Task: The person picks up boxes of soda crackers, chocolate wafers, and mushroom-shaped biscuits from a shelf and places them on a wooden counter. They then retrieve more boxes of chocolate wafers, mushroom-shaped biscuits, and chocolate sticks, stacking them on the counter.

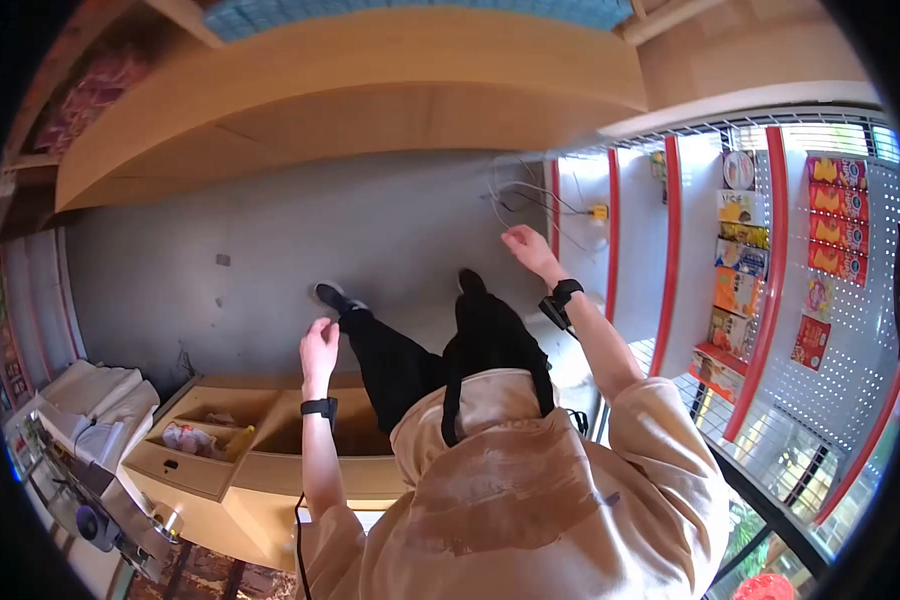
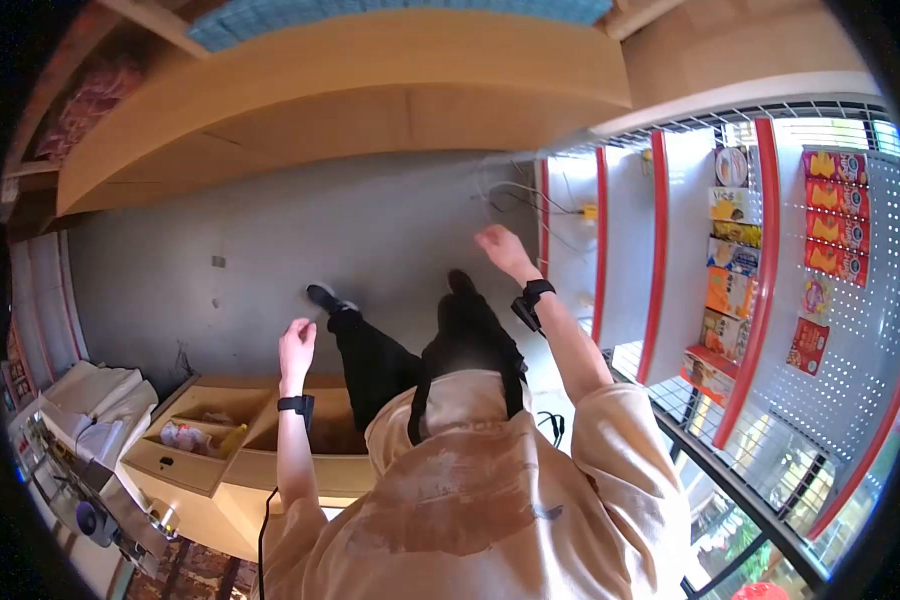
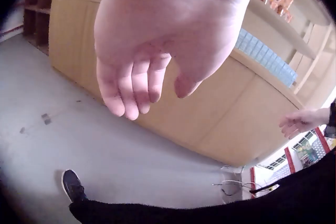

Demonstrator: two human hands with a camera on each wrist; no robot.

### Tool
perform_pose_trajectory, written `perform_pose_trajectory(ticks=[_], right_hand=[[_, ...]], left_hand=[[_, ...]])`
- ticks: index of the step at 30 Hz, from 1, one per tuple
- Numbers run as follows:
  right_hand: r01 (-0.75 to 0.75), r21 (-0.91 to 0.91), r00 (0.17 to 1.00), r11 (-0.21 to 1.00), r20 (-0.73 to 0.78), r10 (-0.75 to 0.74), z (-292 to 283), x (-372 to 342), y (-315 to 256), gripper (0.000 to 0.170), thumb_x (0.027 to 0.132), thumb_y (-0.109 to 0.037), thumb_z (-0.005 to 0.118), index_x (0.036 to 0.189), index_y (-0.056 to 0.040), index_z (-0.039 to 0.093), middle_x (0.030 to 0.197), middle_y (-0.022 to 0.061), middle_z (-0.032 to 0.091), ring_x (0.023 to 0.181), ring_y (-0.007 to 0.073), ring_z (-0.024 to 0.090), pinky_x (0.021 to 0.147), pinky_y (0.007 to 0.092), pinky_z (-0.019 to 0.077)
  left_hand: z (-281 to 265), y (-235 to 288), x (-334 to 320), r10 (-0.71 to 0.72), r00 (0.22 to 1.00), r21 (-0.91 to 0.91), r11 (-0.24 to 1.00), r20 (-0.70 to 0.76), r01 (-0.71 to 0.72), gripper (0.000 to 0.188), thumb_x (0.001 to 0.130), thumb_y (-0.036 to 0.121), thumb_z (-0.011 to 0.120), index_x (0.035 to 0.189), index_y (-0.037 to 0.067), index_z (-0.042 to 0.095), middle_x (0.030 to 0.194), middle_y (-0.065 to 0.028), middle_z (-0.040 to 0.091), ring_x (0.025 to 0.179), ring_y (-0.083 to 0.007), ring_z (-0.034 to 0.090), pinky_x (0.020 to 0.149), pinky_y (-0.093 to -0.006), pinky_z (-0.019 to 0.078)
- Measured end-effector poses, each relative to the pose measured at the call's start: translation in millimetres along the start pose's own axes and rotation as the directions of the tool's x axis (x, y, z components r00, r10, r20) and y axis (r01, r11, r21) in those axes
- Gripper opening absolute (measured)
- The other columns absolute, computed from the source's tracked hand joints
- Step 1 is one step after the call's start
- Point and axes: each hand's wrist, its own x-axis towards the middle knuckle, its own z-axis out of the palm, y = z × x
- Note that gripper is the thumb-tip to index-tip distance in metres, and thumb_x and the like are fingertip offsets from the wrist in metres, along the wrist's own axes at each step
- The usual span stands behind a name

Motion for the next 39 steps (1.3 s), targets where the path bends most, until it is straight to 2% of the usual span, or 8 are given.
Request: perform_pose_trajectory(ticks=[10,14,16,20,29,33,37,39], right_hand=[[-0.19,0.531,0.863,0.826,-0.311,0.399,-101,-19,165,0.034,0.088,-0.025,0.057,0.111,0.0003,0.054,0.093,0.009,0.062,0.08,0.0162,0.061,0.066,0.0281,0.051],[-0.123,0.564,0.708,0.816,-0.527,0.471,-134,-4,201,0.037,0.087,-0.026,0.06,0.11,0.0028,0.054,0.092,0.0085,0.061,0.08,0.0172,0.06,0.067,0.0281,0.0503],[-0.203,0.292,0.533,0.935,-0.768,0.356,-155,18,240,0.04,0.086,-0.027,0.061,0.109,0.0041,0.054,0.093,0.0086,0.06,0.076,0.0166,0.059,0.068,0.0267,0.0487],[-0.193,0.373,0.238,0.908,-0.88,0.412,-194,66,265,0.057,0.081,-0.033,0.066,0.117,0.0061,0.046,0.102,0.0134,0.057,0.092,0.0209,0.055,0.082,0.031,0.0444],[-0.056,0.323,-0.076,0.945,-0.945,0.319,-262,145,347,0.082,0.078,-0.044,0.069,0.128,0.0098,0.032,0.119,0.0208,0.044,0.108,0.0265,0.046,0.092,0.0369,0.0397],[0.339,0.585,-0.018,0.737,-0.779,0.627,-283,145,340,0.09,0.072,-0.042,0.076,0.128,0.0107,0.03,0.118,0.0184,0.045,0.107,0.0263,0.046,0.091,0.0359,0.0396],[0.304,0.462,-0.068,0.833,-0.862,0.503,-299,155,367,0.093,0.068,-0.041,0.079,0.127,0.0105,0.03,0.119,0.0182,0.045,0.106,0.0264,0.047,0.091,0.0364,0.0401],[0.048,0.271,-0.114,0.962,-0.955,0.274,-318,160,395,0.092,0.062,-0.035,0.084,0.124,0.0091,0.032,0.118,0.0183,0.046,0.106,0.0266,0.047,0.091,0.0362,0.0408]], left_hand=[[119,114,11,0.18,0.918,-0.022,0.983,0.352,-0.184,0.026,0.086,0.023,0.058,0.103,0.003,0.059,0.097,-0.015,0.064,0.095,-0.032,0.058,0.083,-0.0394,0.0463],[166,121,31,0.174,0.889,-0.076,0.985,0.424,-0.156,0.026,0.087,0.023,0.058,0.102,0.001,0.058,0.097,-0.0154,0.063,0.095,-0.0336,0.058,0.083,-0.0401,0.046],[185,123,43,0.186,0.89,-0.058,0.982,0.417,-0.178,0.025,0.087,0.022,0.058,0.103,0.002,0.059,0.098,-0.0155,0.063,0.095,-0.0336,0.058,0.083,-0.0405,0.0458],[221,120,63,0.176,0.918,-0.086,0.984,0.354,-0.156,0.024,0.086,0.018,0.059,0.103,0.002,0.059,0.096,-0.0163,0.064,0.092,-0.0335,0.06,0.08,-0.0388,0.0472],[295,107,80,0.098,0.895,-0.017,0.995,0.435,-0.1,0.02,0.087,0.013,0.059,0.103,0.001,0.058,0.092,-0.0145,0.064,0.084,-0.0277,0.062,0.076,-0.0364,0.0476],[318,114,77,0.121,0.867,-0.047,0.993,0.484,-0.112,0.019,0.086,0.011,0.059,0.101,0.0,0.058,0.091,-0.0143,0.064,0.083,-0.027,0.061,0.075,-0.0359,0.047],[328,130,82,0.076,0.835,0.015,0.995,0.545,-0.1,0.021,0.088,0.012,0.057,0.103,-0.002,0.06,0.095,-0.0134,0.065,0.088,-0.0229,0.063,0.079,-0.0317,0.048],[332,136,87,0.075,0.833,0.009,0.995,0.548,-0.096,0.02,0.088,0.013,0.057,0.102,-0.002,0.06,0.095,-0.0131,0.065,0.087,-0.0226,0.063,0.078,-0.0314,0.0479]])
